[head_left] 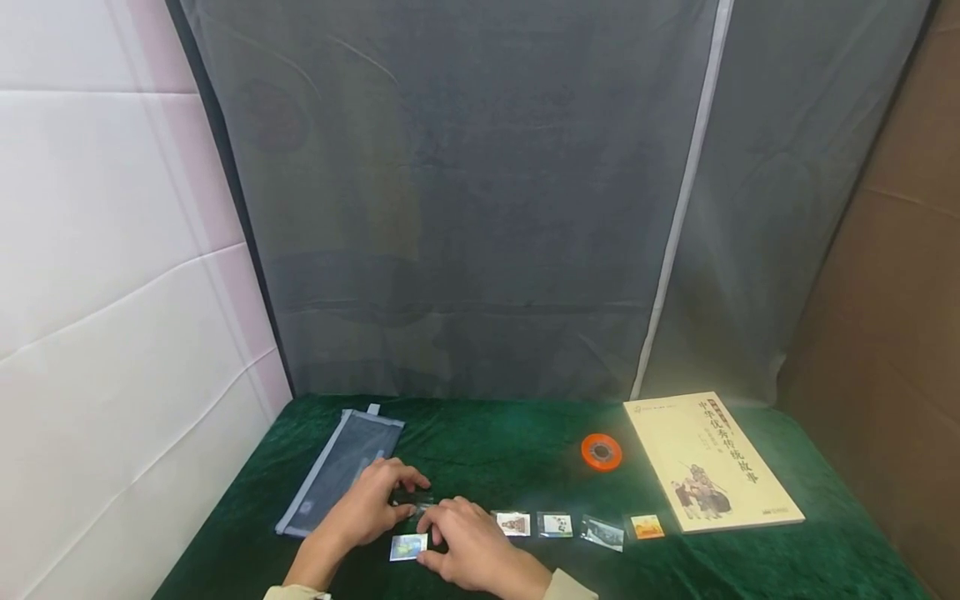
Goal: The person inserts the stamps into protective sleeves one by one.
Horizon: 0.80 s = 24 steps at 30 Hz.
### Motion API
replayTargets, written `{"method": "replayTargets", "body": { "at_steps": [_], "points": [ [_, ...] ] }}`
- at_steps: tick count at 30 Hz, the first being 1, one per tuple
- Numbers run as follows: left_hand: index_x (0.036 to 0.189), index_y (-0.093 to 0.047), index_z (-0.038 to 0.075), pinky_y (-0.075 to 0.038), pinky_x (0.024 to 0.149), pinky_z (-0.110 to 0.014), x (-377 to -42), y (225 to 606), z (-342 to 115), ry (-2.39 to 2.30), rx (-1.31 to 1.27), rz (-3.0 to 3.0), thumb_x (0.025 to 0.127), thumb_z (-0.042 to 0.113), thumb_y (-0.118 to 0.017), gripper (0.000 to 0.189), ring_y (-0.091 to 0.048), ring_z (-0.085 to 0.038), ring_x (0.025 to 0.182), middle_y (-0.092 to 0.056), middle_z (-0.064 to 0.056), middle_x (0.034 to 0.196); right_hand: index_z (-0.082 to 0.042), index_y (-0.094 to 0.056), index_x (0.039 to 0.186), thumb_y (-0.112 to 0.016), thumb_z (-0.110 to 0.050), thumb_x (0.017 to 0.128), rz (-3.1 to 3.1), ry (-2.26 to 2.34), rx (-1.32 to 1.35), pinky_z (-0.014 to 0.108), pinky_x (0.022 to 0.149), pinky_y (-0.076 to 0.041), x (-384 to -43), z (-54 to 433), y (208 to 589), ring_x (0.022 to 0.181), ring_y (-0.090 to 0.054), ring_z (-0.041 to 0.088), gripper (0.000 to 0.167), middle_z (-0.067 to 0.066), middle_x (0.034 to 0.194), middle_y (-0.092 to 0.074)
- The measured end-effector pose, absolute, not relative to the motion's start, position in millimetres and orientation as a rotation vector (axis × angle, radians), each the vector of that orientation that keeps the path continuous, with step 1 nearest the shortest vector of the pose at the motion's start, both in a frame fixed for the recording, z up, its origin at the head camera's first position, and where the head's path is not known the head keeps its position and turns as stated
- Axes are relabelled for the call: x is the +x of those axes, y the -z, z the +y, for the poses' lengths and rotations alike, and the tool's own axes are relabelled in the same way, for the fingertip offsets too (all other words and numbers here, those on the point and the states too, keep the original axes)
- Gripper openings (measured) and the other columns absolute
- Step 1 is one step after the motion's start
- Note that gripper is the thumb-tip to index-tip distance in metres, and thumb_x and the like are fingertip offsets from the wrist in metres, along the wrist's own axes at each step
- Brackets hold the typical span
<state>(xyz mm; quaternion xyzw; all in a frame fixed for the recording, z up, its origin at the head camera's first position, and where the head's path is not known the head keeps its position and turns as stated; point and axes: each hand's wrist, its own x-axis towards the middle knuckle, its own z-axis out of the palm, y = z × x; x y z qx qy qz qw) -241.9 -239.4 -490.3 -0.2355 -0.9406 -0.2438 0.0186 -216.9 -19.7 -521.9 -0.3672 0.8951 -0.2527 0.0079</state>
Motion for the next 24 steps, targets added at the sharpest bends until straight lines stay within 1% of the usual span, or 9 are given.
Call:
{"method": "replayTargets", "body": {
  "at_steps": [5,10,14,16,18,21,24],
  "points": [
    [0.107,-0.082,0.018,-0.052,0.077,-0.03,-239.9,489.7,-239.3,0.798,-0.75,-2.867,0.085,-0.003,-0.085,0.031,-0.063,-0.006,0.085,-0.069,0.01,0.092,-0.032,-0.069,0.102,-0.088,-0.035,0.091,2.826,0.784,-1.178,0.015,0.074,-0.042,-215.2,-21.3,522.2,0.083,-0.048,-0.007,0.022,-0.022,0.086,-0.055],
    [0.106,-0.081,0.015,-0.054,0.073,-0.027,-240.2,490.6,-241.9,0.914,-0.766,-2.841,0.09,-0.004,-0.081,0.025,-0.064,-0.001,0.08,-0.071,0.008,0.091,-0.032,-0.071,0.095,-0.083,-0.032,0.095,2.758,0.85,-1.17,0.013,0.076,-0.042,-214.2,-21.9,520.9,0.085,-0.047,-0.009,0.013,-0.023,0.086,-0.056],
    [0.104,-0.081,0.016,-0.058,0.072,-0.025,-242.0,492.7,-244.6,0.978,-0.759,-2.829,0.094,0.003,-0.081,0.017,-0.067,0.001,0.08,-0.073,0.01,0.093,-0.029,-0.072,0.093,-0.079,-0.033,0.099,2.683,0.969,-1.176,0.014,0.078,-0.044,-215.2,-20.5,518.1,0.085,-0.05,-0.01,0.01,-0.022,0.085,-0.058],
    [0.103,-0.081,0.017,-0.059,0.073,-0.024,-243.4,494.4,-245.9,1.01,-0.742,-2.83,0.097,0.007,-0.08,0.012,-0.068,0.001,0.082,-0.074,0.01,0.094,-0.026,-0.072,0.093,-0.078,-0.031,0.099,2.649,1.036,-1.186,0.013,0.076,-0.045,-216.8,-19.3,518.0,0.081,-0.051,-0.01,0.01,-0.02,0.085,-0.06],
    [0.103,-0.081,0.018,-0.059,0.074,-0.023,-244.3,495.0,-245.9,1.037,-0.723,-2.827,0.099,0.011,-0.079,0.009,-0.069,0.002,0.083,-0.074,0.011,0.095,-0.024,-0.073,0.092,-0.078,-0.028,0.098,2.611,1.126,-1.182,0.012,0.071,-0.046,-219.2,-16.5,519.2,0.074,-0.051,-0.011,0.009,-0.018,0.083,-0.06],
    [0.103,-0.081,0.019,-0.059,0.075,-0.023,-245.1,493.0,-242.2,1.05,-0.69,-2.821,0.101,0.017,-0.079,0.004,-0.069,0.003,0.085,-0.073,0.013,0.096,-0.022,-0.074,0.091,-0.079,-0.023,0.097,2.509,1.311,-1.112,0.013,0.06,-0.044,-223.6,-8.2,519.9,0.061,-0.048,-0.009,0.007,-0.016,0.074,-0.059],
    [0.103,-0.081,0.02,-0.06,0.079,-0.026,-245.7,487.6,-233.8,1.058,-0.669,-2.806,0.102,0.022,-0.078,0.003,-0.071,0.001,0.089,-0.073,0.015,0.099,-0.022,-0.075,0.09,-0.08,-0.02,0.096,2.429,1.481,-1.0,0.016,0.054,-0.041,-228.2,6.1,518.1,0.054,-0.047,-0.006,0.008,-0.015,0.065,-0.057]
  ]
}}
